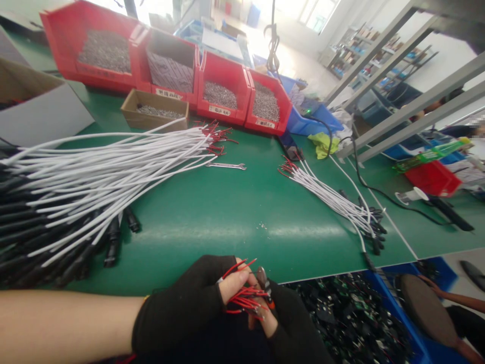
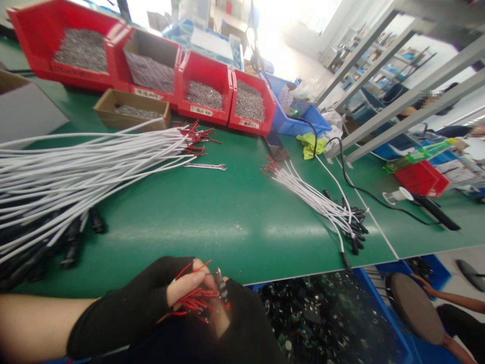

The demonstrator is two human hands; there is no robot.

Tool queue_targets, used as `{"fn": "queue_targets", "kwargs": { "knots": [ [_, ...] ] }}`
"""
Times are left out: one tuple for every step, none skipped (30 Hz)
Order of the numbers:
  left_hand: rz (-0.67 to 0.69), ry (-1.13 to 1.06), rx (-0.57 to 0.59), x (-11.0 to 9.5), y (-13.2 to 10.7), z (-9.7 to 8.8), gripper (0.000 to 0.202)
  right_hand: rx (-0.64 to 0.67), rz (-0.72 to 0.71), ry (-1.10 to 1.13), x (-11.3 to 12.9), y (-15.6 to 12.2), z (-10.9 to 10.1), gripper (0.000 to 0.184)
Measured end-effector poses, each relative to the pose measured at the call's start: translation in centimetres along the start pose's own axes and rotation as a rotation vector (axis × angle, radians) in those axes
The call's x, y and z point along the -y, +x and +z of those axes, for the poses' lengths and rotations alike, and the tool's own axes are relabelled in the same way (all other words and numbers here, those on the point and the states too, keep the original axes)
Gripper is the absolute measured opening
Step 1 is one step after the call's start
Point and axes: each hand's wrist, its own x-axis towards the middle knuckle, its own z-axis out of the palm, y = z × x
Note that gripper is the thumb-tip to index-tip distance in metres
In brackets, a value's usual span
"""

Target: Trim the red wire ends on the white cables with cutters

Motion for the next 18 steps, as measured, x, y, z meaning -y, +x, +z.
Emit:
{"fn": "queue_targets", "kwargs": {
  "knots": [
    [0.005,-0.008,0.008,-0.1,0.0,0.0,0.039,0.001,-0.001,0.004,-0.2,-0.1,0.1,0.039],
    [0.009,-0.014,0.015,-0.2,0.0,0.0,0.039,-0.004,0.001,0.006,-0.4,-0.1,0.2,0.040],
    [0.014,-0.020,0.018,-0.3,0.0,0.0,0.039,-0.015,0.005,0.006,-0.6,-0.2,0.3,0.040],
    [0.019,-0.029,0.018,-0.4,0.0,0.1,0.039,-0.030,0.011,0.004,-0.8,-0.3,0.4,0.040],
    [0.019,-0.033,0.023,-0.5,0.0,0.1,0.038,-0.040,0.017,0.003,-1.1,-0.5,0.5,0.041],
    [0.011,-0.036,0.021,-0.6,0.0,0.1,0.038,-0.043,0.024,0.004,-1.3,-0.6,0.5,0.041],
    [0.003,-0.037,0.024,-0.6,0.1,0.1,0.038,-0.040,0.029,0.008,-1.5,-0.7,0.5,0.040],
    [-0.004,-0.036,0.028,-0.6,0.1,0.1,0.038,-0.033,0.032,0.016,-1.6,-0.8,0.5,0.041],
    [-0.016,-0.032,0.029,-0.6,0.0,0.1,0.038,-0.023,0.033,0.025,-1.6,-0.9,0.5,0.040],
    [-0.023,-0.028,0.037,-0.5,0.0,0.1,0.038,-0.008,0.033,0.038,-1.5,-0.9,0.4,0.039],
    [-0.028,-0.024,0.037,-0.4,0.0,0.0,0.037,0.011,0.029,0.053,-1.3,-0.8,0.3,0.038],
    [-0.032,-0.025,0.038,-0.3,-0.1,0.0,0.037,0.033,0.024,0.071,-1.0,-0.6,0.2,0.037],
    [-0.032,-0.027,0.037,-0.2,-0.1,0.0,0.037,0.057,0.018,0.091,-0.6,-0.4,0.1,0.036],
    [-0.034,-0.028,0.030,-0.2,-0.2,0.0,0.037,0.081,0.011,0.113,-0.2,-0.2,0.0,0.034],
    [-0.033,-0.028,0.029,-0.2,-0.2,0.1,0.037,0.103,0.005,0.135,0.2,0.1,-0.2,0.032],
    [-0.036,-0.024,0.020,-0.3,-0.1,0.1,0.038,0.123,-0.001,0.156,0.7,0.4,-0.3,0.031],
    [-0.047,-0.020,0.007,-0.4,-0.1,0.2,0.038,0.140,-0.004,0.176,1.1,0.6,-0.4,0.030],
    [-0.065,-0.018,-0.007,-0.6,-0.1,0.2,0.038,0.153,-0.006,0.194,1.4,0.8,-0.4,0.029]
  ]
}}
